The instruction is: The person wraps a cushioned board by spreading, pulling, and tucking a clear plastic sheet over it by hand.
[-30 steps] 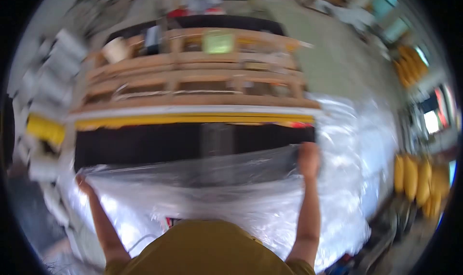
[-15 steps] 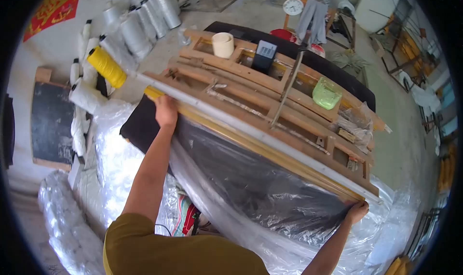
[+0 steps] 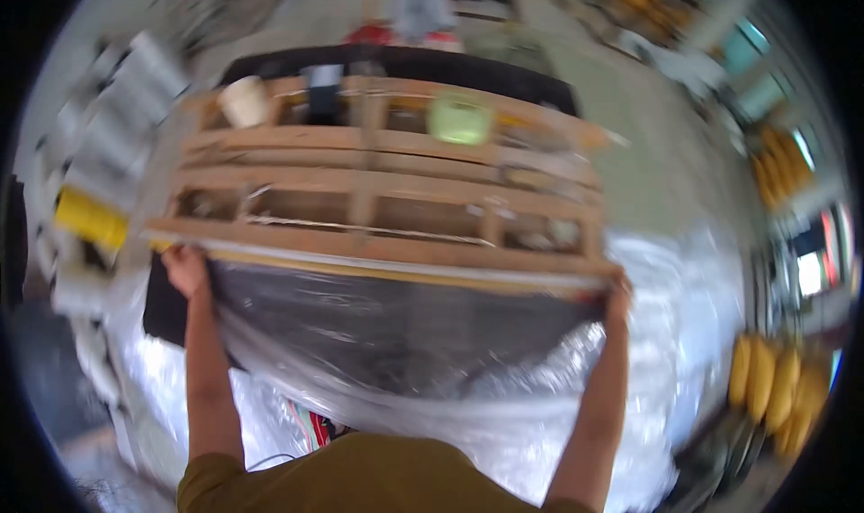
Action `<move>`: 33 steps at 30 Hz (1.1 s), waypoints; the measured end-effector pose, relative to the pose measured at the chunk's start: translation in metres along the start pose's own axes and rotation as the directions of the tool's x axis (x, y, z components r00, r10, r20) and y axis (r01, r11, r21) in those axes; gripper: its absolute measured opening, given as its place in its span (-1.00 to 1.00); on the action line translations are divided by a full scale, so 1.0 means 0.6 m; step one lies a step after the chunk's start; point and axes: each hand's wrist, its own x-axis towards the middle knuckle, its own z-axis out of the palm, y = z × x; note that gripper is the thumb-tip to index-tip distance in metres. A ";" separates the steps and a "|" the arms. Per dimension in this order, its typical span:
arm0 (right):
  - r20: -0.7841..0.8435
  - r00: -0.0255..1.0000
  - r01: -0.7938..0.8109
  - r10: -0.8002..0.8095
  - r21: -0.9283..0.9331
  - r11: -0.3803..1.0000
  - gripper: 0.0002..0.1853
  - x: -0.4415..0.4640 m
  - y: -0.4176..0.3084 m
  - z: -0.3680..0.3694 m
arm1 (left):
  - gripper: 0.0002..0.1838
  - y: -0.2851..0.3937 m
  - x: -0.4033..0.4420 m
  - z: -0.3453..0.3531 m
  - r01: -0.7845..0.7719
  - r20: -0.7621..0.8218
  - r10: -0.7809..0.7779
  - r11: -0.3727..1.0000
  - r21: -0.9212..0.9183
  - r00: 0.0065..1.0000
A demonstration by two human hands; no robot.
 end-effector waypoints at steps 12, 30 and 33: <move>0.258 0.962 -0.240 0.093 0.633 0.736 -0.77 -0.135 -0.246 -0.129 | -0.82 -0.175 0.052 -0.159 0.191 0.640 0.072 0.924 -0.331 0.765; 0.750 0.238 -0.962 -0.617 0.097 -0.254 -0.41 -0.454 -0.563 -0.093 | -0.56 0.104 -0.477 -0.075 -0.846 0.440 0.876 0.378 -0.376 0.196; 0.696 0.461 -0.718 -0.550 0.657 0.229 -0.51 -0.467 -0.525 -0.230 | -0.86 0.127 -0.470 -0.102 -0.844 0.290 0.933 0.324 -0.427 0.211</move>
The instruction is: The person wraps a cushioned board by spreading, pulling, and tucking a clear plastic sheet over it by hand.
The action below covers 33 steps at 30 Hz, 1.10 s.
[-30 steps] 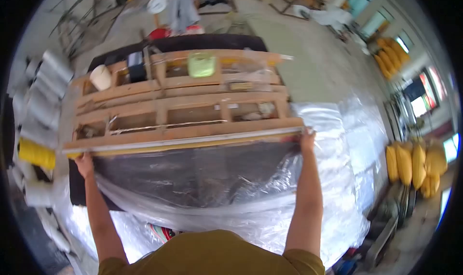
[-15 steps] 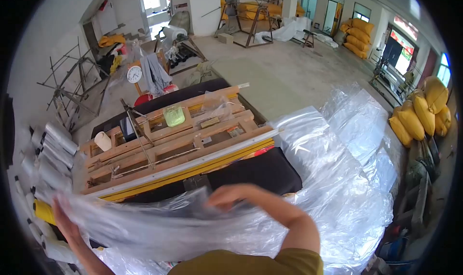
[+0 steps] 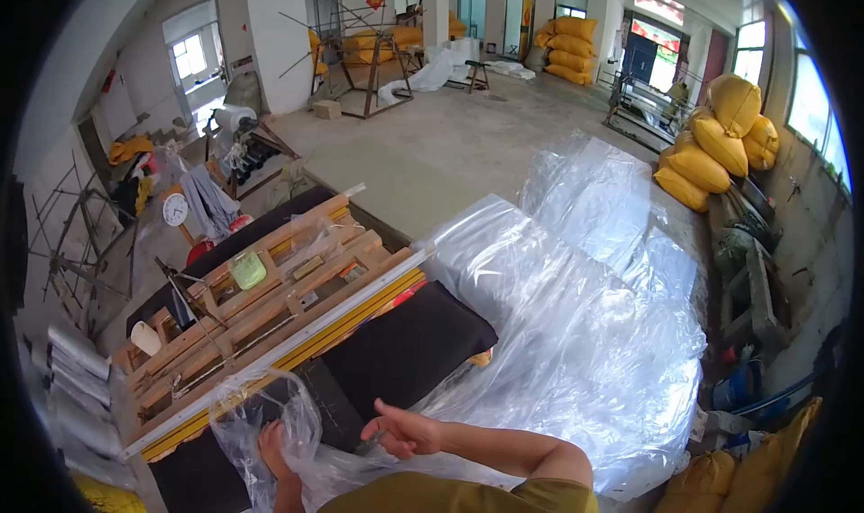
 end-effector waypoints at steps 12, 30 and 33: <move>0.308 0.094 0.328 -0.947 -0.908 -0.262 -0.70 -0.141 -0.340 0.136 | -0.80 0.112 0.104 -0.218 0.377 0.188 -0.449 0.378 -0.846 0.873; 0.084 0.988 -0.055 0.128 -0.584 0.810 -0.50 0.135 0.082 0.108 | -0.74 0.087 0.044 -0.232 0.424 0.351 -0.453 0.067 -0.903 0.819; -0.044 0.962 0.100 -0.268 -0.861 0.499 -0.71 0.121 0.074 0.043 | -0.74 0.080 0.026 -0.250 0.401 0.375 -0.394 -0.016 -0.916 0.839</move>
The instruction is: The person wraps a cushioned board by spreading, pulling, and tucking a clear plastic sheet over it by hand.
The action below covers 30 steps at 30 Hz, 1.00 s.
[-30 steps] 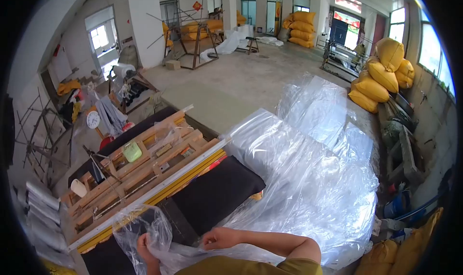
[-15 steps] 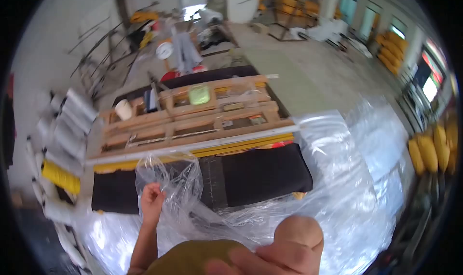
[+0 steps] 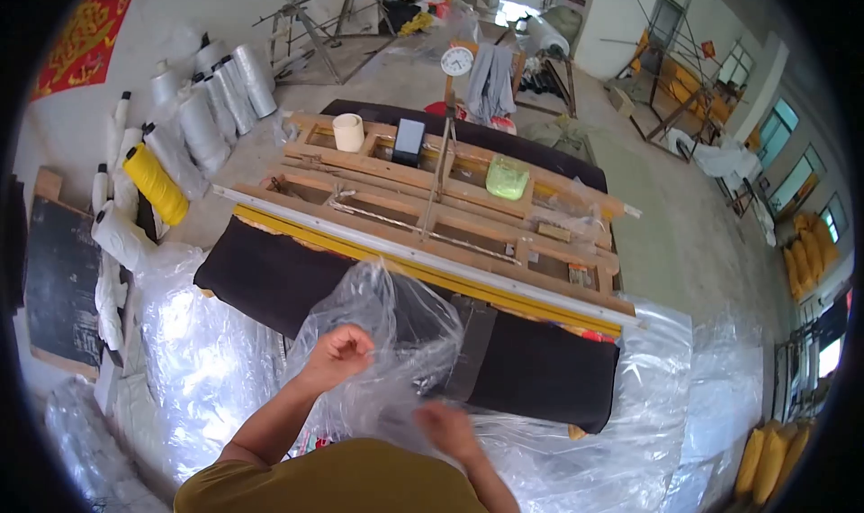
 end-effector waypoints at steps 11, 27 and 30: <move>0.050 0.998 0.011 -0.032 0.379 0.925 -0.69 0.174 -0.142 -0.210 | -0.79 0.005 -0.071 0.073 -0.441 0.449 0.187 0.694 0.569 0.874; -0.022 0.998 0.054 -0.066 0.834 0.549 -0.73 0.127 -0.173 -0.035 | -0.75 0.012 0.012 0.077 -0.292 -0.188 0.455 0.784 0.547 0.870; -0.020 0.944 0.259 -0.330 0.667 0.698 -0.67 0.129 -0.193 -0.021 | -0.79 -0.024 -0.012 0.066 -0.253 -0.503 0.176 0.964 -0.088 0.846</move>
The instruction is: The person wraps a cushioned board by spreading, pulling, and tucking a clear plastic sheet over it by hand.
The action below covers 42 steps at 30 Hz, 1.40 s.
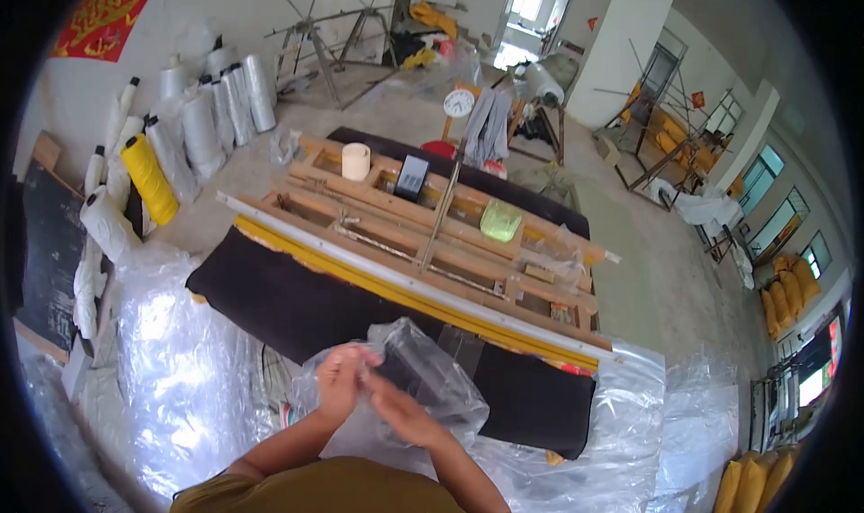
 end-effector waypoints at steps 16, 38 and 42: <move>-0.393 0.762 -0.501 0.515 -0.862 0.084 -0.48 -0.302 -0.211 -0.465 | -0.69 0.496 0.344 -0.540 -0.319 0.032 0.877 0.141 0.937 0.480; -0.854 0.066 -0.971 0.516 -0.174 -0.163 -0.75 -0.602 0.092 -0.300 | -0.76 -0.016 0.304 -0.533 -0.135 0.136 0.220 -0.018 0.991 0.966; -0.783 0.411 -0.843 -0.466 -0.521 0.131 -0.66 -0.457 0.032 -0.327 | -0.74 -0.043 0.332 -0.433 -0.089 -0.036 0.313 0.376 0.922 0.949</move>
